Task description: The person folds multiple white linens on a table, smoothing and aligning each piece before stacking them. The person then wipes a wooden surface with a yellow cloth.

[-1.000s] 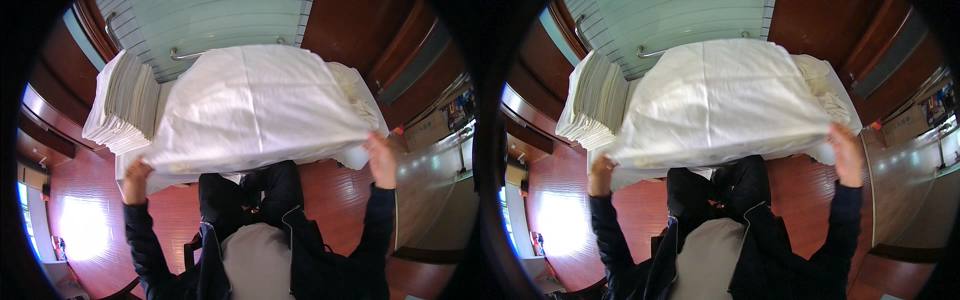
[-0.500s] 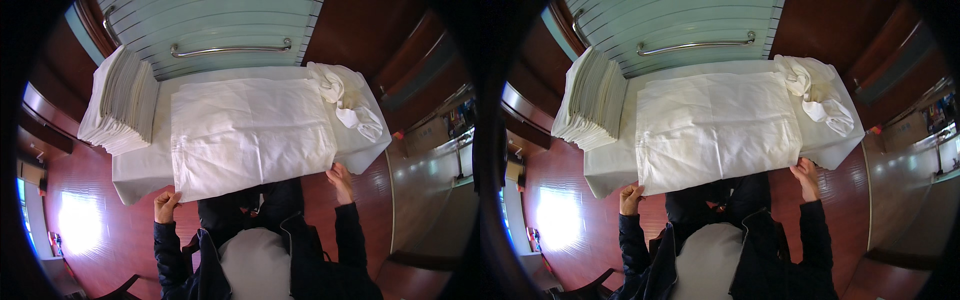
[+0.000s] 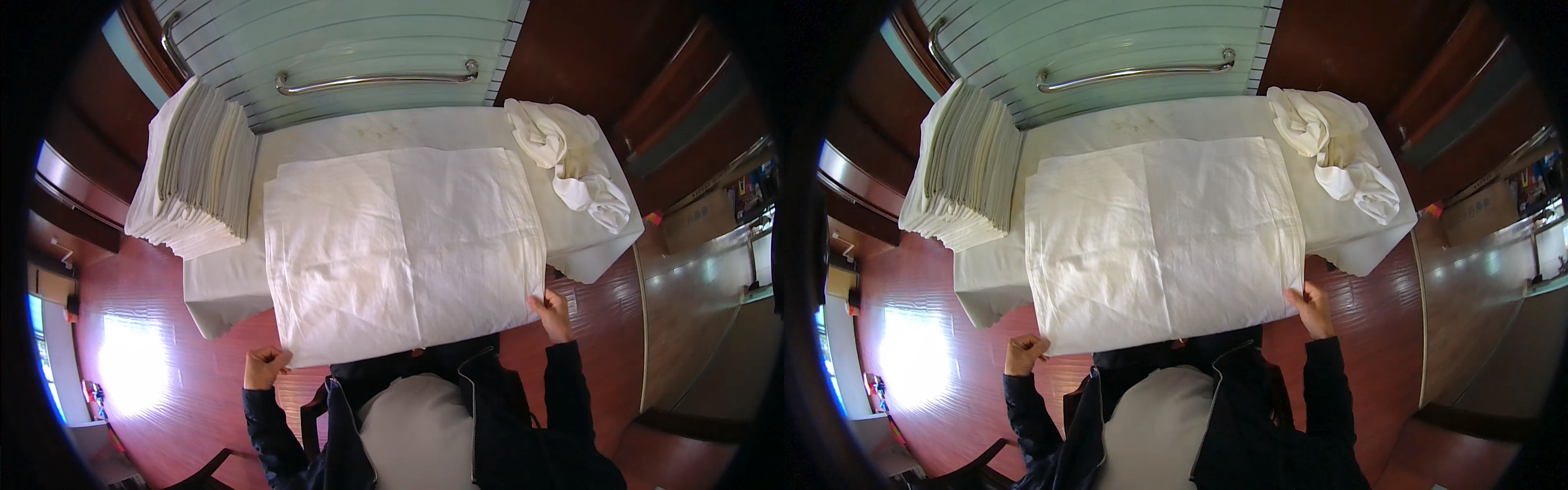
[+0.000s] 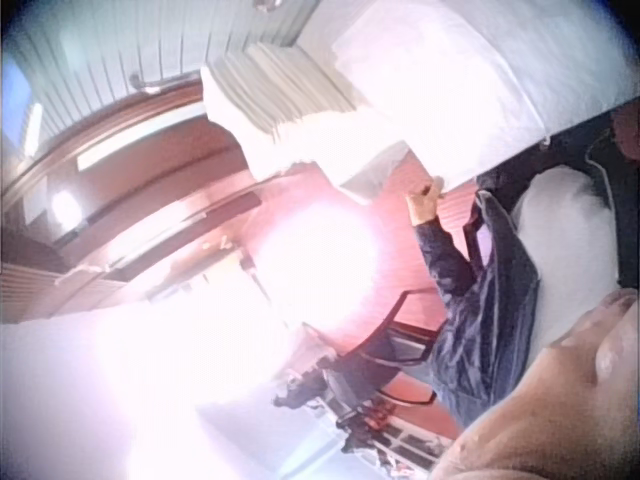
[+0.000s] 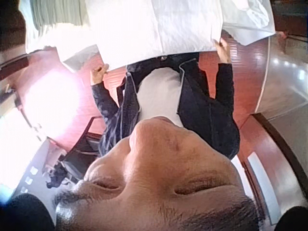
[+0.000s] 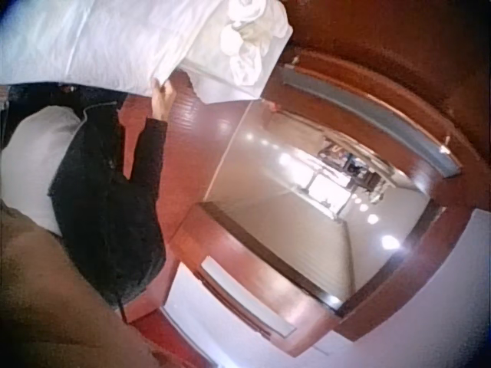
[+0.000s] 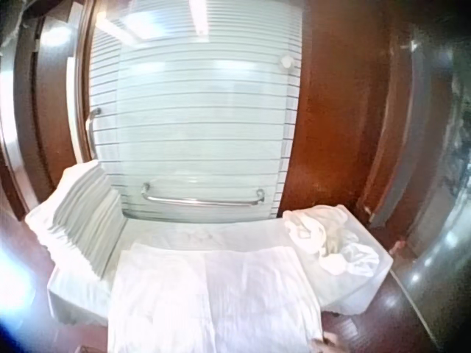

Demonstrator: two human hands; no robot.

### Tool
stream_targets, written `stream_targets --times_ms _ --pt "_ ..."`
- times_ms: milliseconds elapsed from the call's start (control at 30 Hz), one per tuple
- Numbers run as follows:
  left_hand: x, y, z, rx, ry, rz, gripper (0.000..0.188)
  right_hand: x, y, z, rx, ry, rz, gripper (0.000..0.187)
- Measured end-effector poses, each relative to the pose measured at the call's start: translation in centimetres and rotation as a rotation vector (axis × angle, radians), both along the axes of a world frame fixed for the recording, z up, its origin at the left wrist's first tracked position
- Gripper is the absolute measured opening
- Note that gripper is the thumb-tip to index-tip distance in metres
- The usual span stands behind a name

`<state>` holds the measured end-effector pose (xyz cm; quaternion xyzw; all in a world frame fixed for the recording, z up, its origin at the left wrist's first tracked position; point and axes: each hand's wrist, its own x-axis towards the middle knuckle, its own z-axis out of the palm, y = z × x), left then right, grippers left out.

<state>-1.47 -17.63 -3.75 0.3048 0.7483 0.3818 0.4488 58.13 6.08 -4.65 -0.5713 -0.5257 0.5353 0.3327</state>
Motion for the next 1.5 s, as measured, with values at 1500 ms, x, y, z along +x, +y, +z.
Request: stream_targets --times_ms 1500 --pt "-5.0 35.9 3.4 0.152 1.029 0.07 0.031 -13.2 24.9 3.0 0.682 -0.926 -0.494 0.02"
